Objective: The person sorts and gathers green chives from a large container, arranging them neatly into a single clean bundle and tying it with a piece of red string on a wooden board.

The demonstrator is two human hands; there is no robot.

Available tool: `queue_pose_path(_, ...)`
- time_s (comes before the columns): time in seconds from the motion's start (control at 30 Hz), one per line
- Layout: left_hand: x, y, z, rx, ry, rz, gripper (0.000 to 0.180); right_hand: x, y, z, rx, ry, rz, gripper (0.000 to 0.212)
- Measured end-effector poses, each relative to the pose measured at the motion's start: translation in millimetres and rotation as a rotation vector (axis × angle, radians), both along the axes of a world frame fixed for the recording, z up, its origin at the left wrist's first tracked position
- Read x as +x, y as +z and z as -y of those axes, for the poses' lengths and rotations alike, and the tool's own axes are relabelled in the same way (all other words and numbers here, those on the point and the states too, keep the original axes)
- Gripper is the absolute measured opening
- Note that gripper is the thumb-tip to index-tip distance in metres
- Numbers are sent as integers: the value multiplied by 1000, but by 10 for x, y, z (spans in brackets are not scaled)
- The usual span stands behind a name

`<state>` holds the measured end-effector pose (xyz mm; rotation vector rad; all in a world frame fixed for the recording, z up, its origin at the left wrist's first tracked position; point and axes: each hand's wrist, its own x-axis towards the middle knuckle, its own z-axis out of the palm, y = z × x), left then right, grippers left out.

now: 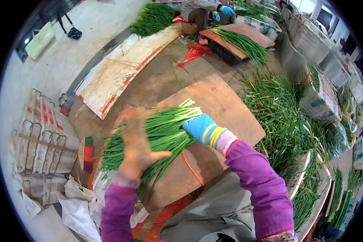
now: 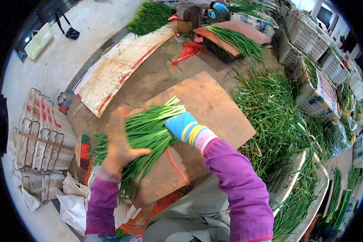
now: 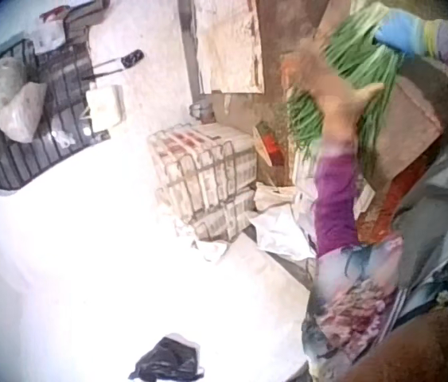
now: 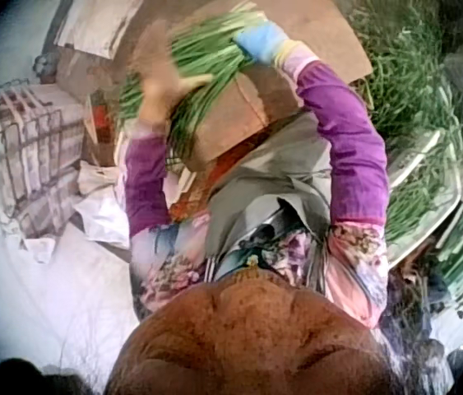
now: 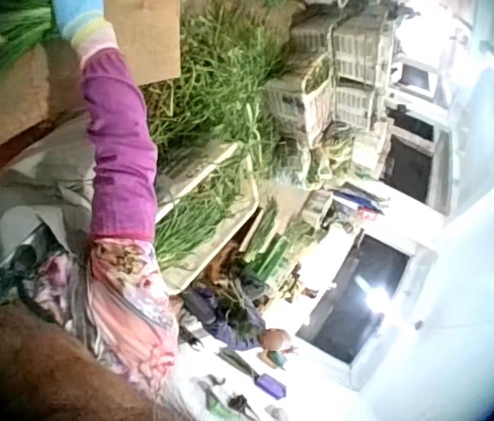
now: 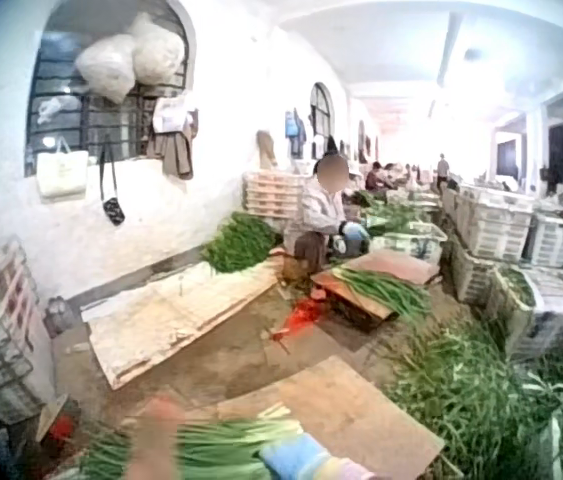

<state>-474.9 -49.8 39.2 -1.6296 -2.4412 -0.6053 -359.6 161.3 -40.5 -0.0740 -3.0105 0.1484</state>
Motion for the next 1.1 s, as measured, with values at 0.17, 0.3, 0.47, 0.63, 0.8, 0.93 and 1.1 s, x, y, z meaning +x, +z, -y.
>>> queue_pose_path(0.17,54,-51,-655,-710,59,100,137,-102,30,18,-296,-206,-8,9)
queue_pose_path(0.3,4,-408,-690,-742,88,185,133,-27,119,29,-4,-72,123,12)
queue_pose_path(0.47,-9,-538,-650,-677,119,165,128,427,193,259,14,59,-187,17)
queue_pose_path(0.63,49,-559,-651,-656,133,134,123,703,-160,619,-170,343,182,14)
queue_pose_path(0.8,64,-579,-682,-647,120,143,122,615,-455,664,-232,399,259,16)
queue_pose_path(0.93,25,-546,-672,-690,131,164,122,736,-216,569,-464,309,61,16)
queue_pose_path(1.1,46,-552,-684,-701,138,153,122,681,-300,721,-683,-135,-444,14)
